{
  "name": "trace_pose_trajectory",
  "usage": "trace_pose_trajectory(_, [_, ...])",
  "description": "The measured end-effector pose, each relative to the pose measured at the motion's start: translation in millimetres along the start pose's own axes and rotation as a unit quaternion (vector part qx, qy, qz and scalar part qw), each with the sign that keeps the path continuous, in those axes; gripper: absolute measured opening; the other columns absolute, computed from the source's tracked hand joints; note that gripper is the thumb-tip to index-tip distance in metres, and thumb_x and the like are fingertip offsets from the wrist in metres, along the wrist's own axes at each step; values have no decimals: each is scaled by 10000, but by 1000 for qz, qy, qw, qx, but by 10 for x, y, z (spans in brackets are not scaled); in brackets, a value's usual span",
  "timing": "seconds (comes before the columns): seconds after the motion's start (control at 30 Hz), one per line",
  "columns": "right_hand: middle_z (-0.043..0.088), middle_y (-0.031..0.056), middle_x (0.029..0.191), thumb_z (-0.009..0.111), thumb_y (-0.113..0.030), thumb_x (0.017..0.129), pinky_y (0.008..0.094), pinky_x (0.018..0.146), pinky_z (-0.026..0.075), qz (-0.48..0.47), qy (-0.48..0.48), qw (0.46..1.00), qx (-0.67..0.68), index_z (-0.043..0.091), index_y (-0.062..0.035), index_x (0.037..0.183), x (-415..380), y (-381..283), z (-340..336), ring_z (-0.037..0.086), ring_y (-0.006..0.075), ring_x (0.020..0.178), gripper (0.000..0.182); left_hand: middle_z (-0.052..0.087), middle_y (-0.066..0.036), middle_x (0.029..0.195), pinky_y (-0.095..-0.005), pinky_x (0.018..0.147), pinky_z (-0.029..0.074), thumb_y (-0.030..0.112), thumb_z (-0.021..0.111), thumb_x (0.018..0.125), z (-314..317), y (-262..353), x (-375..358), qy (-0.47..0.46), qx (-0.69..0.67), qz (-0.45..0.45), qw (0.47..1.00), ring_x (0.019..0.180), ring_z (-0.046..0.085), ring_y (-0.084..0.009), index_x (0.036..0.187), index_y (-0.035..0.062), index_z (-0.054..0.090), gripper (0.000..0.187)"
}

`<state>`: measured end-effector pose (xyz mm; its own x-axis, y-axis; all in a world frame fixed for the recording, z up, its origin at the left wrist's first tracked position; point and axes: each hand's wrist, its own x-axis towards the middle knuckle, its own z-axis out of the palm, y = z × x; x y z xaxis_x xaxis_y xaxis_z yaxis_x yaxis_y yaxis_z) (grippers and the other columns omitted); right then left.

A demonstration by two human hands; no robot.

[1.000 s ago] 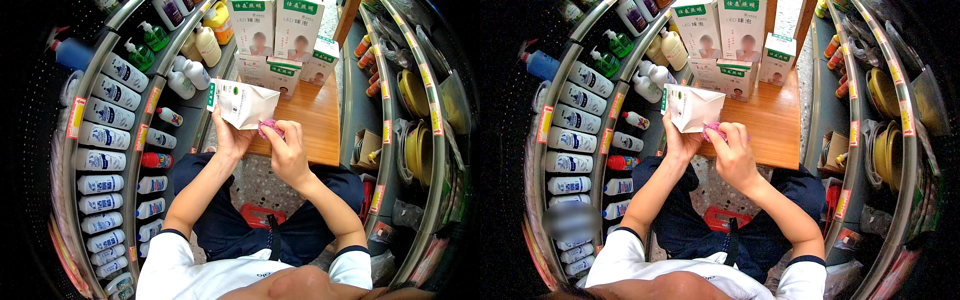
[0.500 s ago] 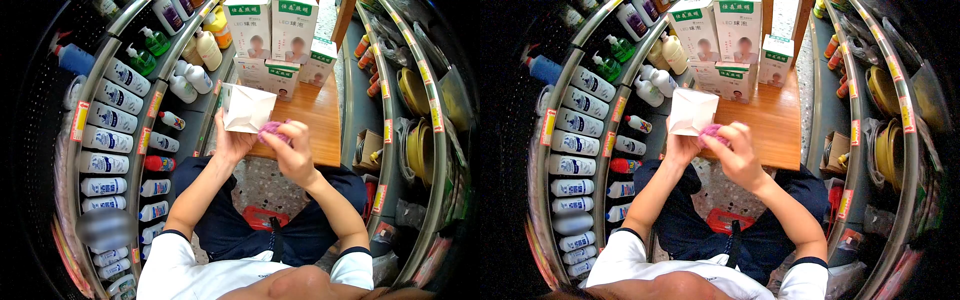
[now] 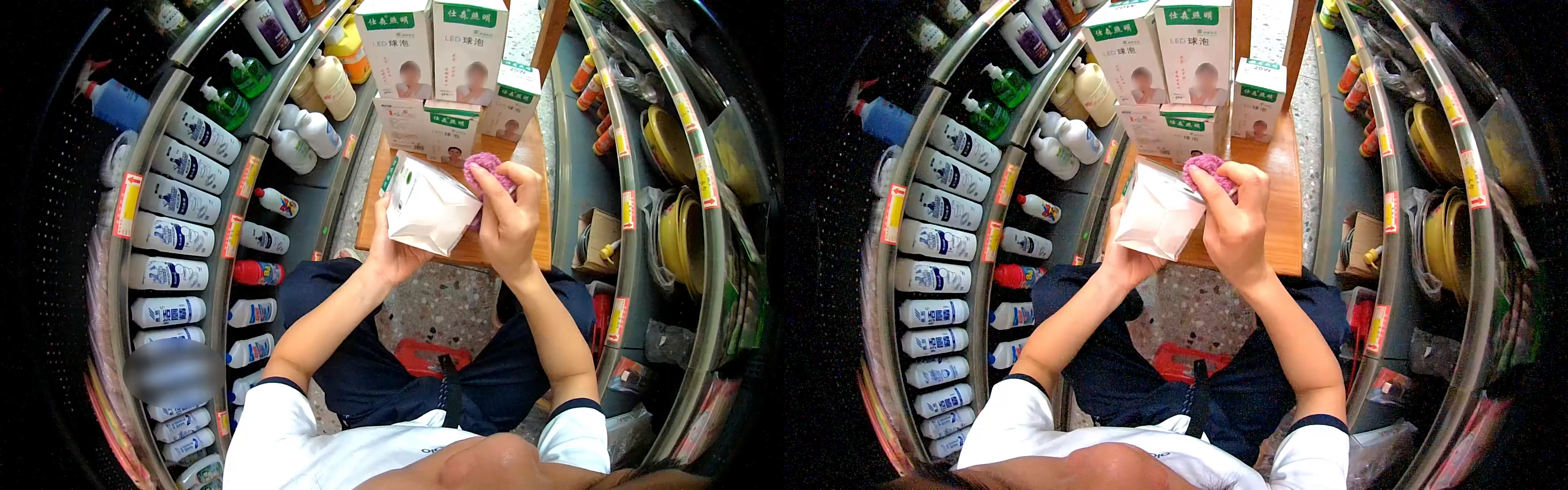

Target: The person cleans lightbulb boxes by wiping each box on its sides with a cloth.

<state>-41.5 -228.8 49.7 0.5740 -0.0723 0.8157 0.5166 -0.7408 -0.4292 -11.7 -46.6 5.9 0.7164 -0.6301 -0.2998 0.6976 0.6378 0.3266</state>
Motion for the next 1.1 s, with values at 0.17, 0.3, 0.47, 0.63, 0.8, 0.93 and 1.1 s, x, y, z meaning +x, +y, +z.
trace_pose_trajectory(0.17, [573, 108, 1060, 665, 29, 701, 420, 880, 452, -86, -19, 996, -6, 724, -57, 1085, 49, -87, -99, 539, 320, 1001, 398, 608, -97, 1328, -433, 931, 570, 650, 323, 978, 111, -38, 4, 53, 9, -5, 999, 1145, 642, -257, 1421, 117, 481, 710])
trace_pose_trajectory(0.3, [583, 94, 1074, 673, -21, 698, 413, 879, 481, -84, -63, 995, -4, 718, -68, 1104, 6, -161, -34, 547, 325, 998, 411, 532, -111, 1415, -503, 1005, 525, 705, 223, 971, 68, -103, 35, 71, 82, 3, 994, 1250, 573, -293, 1490, 152, 391, 777])
trace_pose_trajectory(0.47, [575, 118, 1078, 658, -39, 716, 428, 888, 485, -52, -90, 994, 17, 705, -42, 1110, -117, -201, 36, 544, 326, 1034, 396, 544, -115, 1393, -500, 1009, 522, 695, 207, 981, -3, -93, 50, 91, 63, -3, 994, 1242, 576, -290, 1468, 144, 414, 764])
trace_pose_trajectory(0.63, [578, 114, 1076, 645, -58, 720, 423, 913, 497, -86, -128, 988, 26, 703, -34, 1087, -195, -299, 60, 547, 326, 1054, 372, 566, -138, 1345, -454, 1004, 532, 678, 278, 985, -5, -79, 65, 115, 64, 31, 991, 1202, 597, -285, 1439, 99, 439, 753])
trace_pose_trajectory(0.8, [585, 111, 1097, 636, -78, 716, 403, 901, 508, -107, -160, 980, 56, 700, -29, 1063, -307, -358, 89, 550, 312, 1048, 357, 592, -133, 1317, -463, 1019, 511, 659, 326, 986, -64, -43, 103, 110, 67, 65, 990, 1185, 604, -285, 1413, 101, 474, 718])
trace_pose_trajectory(0.93, [589, 110, 1080, 642, -44, 710, 403, 900, 506, -101, -183, 975, 77, 699, -42, 1057, -335, -230, 43, 554, 314, 1034, 351, 607, -143, 1304, -471, 981, 522, 646, 397, 955, 33, 29, 64, 139, 86, 96, 982, 1146, 618, -307, 1391, 88, 502, 716])
trace_pose_trajectory(1.1, [599, 128, 1076, 632, 20, 723, 405, 904, 494, -56, -232, 968, 75, 699, -48, 1052, -317, 54, -204, 561, 335, 1040, 342, 572, -103, 1354, -461, 1054, 455, 650, 431, 939, 36, 136, 79, 140, 155, 194, 959, 1200, 586, -274, 1425, 105, 445, 730])
